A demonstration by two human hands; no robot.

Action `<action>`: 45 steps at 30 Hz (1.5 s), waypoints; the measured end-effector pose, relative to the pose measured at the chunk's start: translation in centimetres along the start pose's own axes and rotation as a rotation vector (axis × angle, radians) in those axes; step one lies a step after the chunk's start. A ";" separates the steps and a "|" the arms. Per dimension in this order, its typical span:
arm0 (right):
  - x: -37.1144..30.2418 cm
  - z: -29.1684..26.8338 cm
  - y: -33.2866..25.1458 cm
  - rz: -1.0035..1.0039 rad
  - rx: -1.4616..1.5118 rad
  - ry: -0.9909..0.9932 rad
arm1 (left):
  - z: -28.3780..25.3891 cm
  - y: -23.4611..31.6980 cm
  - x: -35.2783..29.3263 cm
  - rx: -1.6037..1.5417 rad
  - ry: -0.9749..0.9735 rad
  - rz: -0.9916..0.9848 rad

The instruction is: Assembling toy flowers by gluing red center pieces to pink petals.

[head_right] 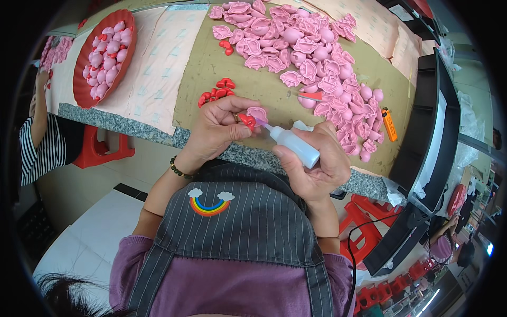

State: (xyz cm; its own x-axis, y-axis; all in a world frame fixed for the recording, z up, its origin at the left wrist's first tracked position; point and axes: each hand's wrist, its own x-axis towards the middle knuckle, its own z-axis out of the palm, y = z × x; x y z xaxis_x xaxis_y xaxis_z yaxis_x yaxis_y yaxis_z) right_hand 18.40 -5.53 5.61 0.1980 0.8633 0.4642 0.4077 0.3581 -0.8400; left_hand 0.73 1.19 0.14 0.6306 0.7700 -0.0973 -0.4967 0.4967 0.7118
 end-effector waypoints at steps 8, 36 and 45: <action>-0.4 -1.4 1.0 0.262 0.517 0.177 | 0.7 0.3 -0.2 -0.002 0.048 0.035; 10.9 -7.9 8.4 0.447 -0.398 0.087 | 0.4 -0.2 -0.1 0.092 0.035 0.043; 15.3 -6.6 15.5 0.072 -0.495 -0.093 | 0.4 -0.1 -0.2 0.057 0.028 0.040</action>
State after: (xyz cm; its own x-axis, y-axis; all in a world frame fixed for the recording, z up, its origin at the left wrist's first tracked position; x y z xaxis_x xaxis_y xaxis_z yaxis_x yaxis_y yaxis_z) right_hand 33.62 10.85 1.56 0.1703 0.9158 0.3638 0.7737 0.1043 -0.6249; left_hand 0.85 0.81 0.34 0.5939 0.7999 -0.0868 -0.4855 0.4423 0.7541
